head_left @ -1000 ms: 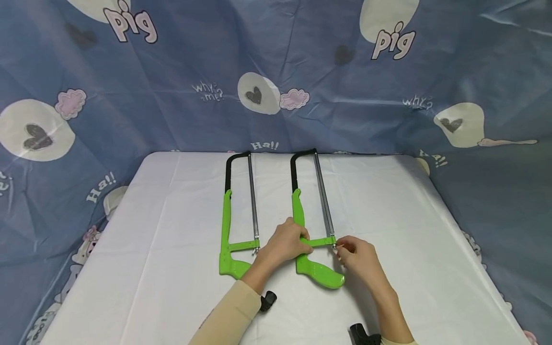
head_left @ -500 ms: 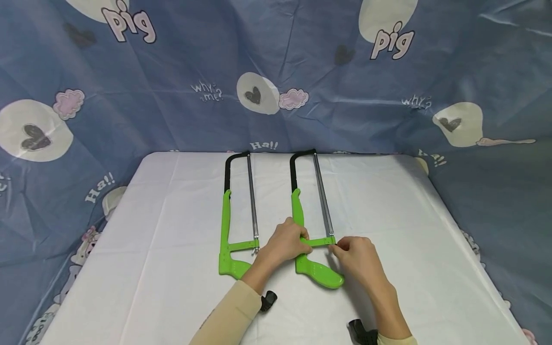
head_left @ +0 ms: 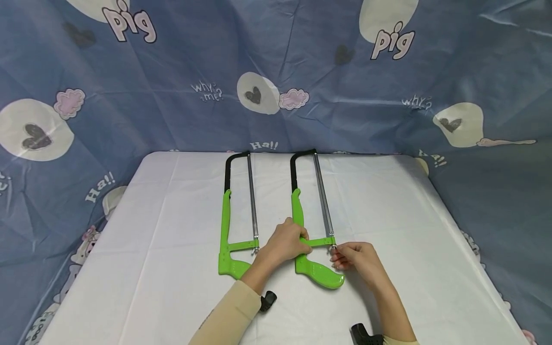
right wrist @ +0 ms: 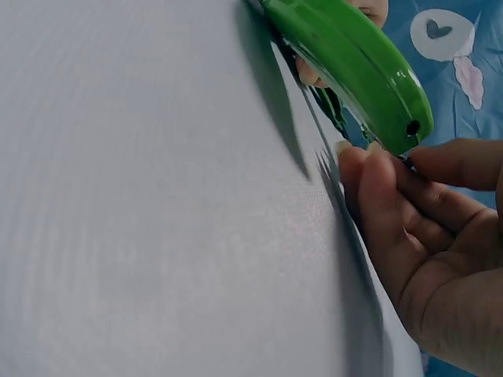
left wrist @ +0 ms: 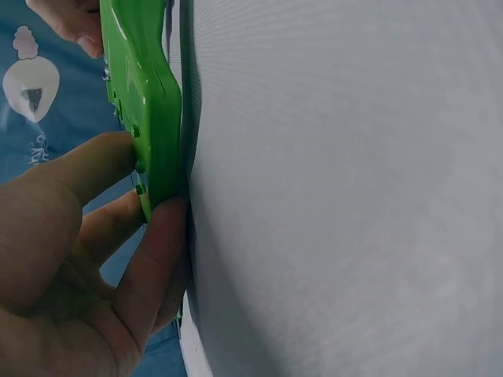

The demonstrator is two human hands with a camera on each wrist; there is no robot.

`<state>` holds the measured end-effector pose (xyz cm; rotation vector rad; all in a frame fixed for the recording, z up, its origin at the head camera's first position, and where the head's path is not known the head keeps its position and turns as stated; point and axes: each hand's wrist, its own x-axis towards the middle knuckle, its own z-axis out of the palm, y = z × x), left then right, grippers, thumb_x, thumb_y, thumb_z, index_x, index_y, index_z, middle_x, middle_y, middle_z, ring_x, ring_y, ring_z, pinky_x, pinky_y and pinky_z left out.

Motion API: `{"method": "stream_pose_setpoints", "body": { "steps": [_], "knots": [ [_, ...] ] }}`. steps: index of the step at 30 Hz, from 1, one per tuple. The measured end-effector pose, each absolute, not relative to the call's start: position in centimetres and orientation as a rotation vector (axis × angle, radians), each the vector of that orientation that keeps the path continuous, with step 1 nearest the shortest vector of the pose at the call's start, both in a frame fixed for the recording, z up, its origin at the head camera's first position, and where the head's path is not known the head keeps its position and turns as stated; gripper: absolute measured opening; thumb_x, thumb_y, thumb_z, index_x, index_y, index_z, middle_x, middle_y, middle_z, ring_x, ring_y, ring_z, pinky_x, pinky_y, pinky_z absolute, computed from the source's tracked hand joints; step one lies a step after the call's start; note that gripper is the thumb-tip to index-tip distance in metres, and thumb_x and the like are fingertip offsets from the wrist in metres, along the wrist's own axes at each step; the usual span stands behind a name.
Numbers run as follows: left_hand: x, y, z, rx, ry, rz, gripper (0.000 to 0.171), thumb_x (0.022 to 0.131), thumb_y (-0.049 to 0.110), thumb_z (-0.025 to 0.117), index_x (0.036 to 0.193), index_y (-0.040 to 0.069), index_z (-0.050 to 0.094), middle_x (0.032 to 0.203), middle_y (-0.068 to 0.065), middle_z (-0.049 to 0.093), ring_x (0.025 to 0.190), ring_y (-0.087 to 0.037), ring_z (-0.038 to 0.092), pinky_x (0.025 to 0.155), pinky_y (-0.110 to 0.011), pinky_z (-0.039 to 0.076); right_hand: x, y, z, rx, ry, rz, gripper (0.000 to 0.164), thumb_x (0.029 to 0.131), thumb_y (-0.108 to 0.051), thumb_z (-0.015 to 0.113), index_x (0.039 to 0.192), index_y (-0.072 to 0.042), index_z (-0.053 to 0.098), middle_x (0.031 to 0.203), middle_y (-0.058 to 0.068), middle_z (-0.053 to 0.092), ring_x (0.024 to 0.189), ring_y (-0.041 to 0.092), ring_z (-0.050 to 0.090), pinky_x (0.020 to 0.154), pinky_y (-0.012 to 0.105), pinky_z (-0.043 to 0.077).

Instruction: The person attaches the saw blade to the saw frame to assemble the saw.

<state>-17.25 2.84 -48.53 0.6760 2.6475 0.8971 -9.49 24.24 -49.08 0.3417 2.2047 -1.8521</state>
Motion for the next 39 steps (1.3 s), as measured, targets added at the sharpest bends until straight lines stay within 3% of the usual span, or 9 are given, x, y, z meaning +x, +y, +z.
{"method": "stream_pose_setpoints", "body": {
  "steps": [2,7,16,25,32,39],
  "knots": [
    [-17.3,2.9,-48.5,0.676,2.649,0.893,0.02,0.078,0.03,0.083,0.09,0.016,0.077,0.102,-0.01,0.057,0.076,-0.019,0.052,0.06,-0.027,0.043,-9.5,24.3,-49.1,0.347,2.185,-1.848,0.03,0.098,-0.01,0.053,0.105,0.017,0.066,0.08,0.012,0.071,0.064,0.014,0.066,0.062,0.027,0.058],
    [-17.2,2.8,-48.4,0.677,2.648,0.886,0.021,0.079,0.031,0.083,0.093,0.016,0.078,0.103,-0.01,0.058,0.077,-0.018,0.052,0.061,-0.026,0.044,-9.5,23.4,-48.7,0.406,2.519,-1.514,0.022,0.096,-0.013,0.057,0.094,0.004,0.072,0.071,0.006,0.068,0.057,0.014,0.06,0.054,0.027,0.051],
    [-17.3,2.9,-48.5,0.668,2.645,0.884,0.022,0.079,0.031,0.083,0.093,0.016,0.078,0.102,-0.009,0.057,0.075,-0.017,0.052,0.059,-0.024,0.044,-9.3,22.6,-47.1,0.266,2.995,-0.867,0.017,0.088,-0.032,0.07,0.085,-0.015,0.072,0.076,-0.001,0.068,0.068,0.014,0.056,0.058,0.03,0.043],
    [-17.2,2.9,-48.4,0.689,2.648,0.877,0.023,0.079,0.03,0.083,0.094,0.014,0.078,0.102,-0.011,0.058,0.074,-0.017,0.053,0.059,-0.024,0.044,-9.4,22.1,-47.5,0.243,3.05,-0.779,0.019,0.087,-0.033,0.072,0.082,-0.015,0.075,0.078,0.0,0.072,0.065,0.014,0.059,0.055,0.032,0.044],
    [-17.3,2.9,-48.2,0.689,2.633,0.893,0.023,0.079,0.03,0.083,0.094,0.013,0.078,0.103,-0.012,0.059,0.074,-0.018,0.053,0.059,-0.024,0.045,-9.3,22.5,-48.1,0.307,2.934,-1.012,0.018,0.09,-0.027,0.066,0.091,-0.013,0.077,0.083,0.001,0.074,0.074,0.013,0.064,0.064,0.032,0.049],
    [-17.3,2.8,-48.1,0.682,2.621,0.889,0.025,0.08,0.031,0.082,0.097,0.013,0.079,0.106,-0.012,0.06,0.077,-0.018,0.053,0.061,-0.025,0.045,-9.4,23.2,-48.7,0.355,2.754,-1.335,0.018,0.093,-0.017,0.062,0.095,-0.005,0.076,0.076,0.005,0.071,0.063,0.013,0.062,0.058,0.026,0.047]
  ]
}}
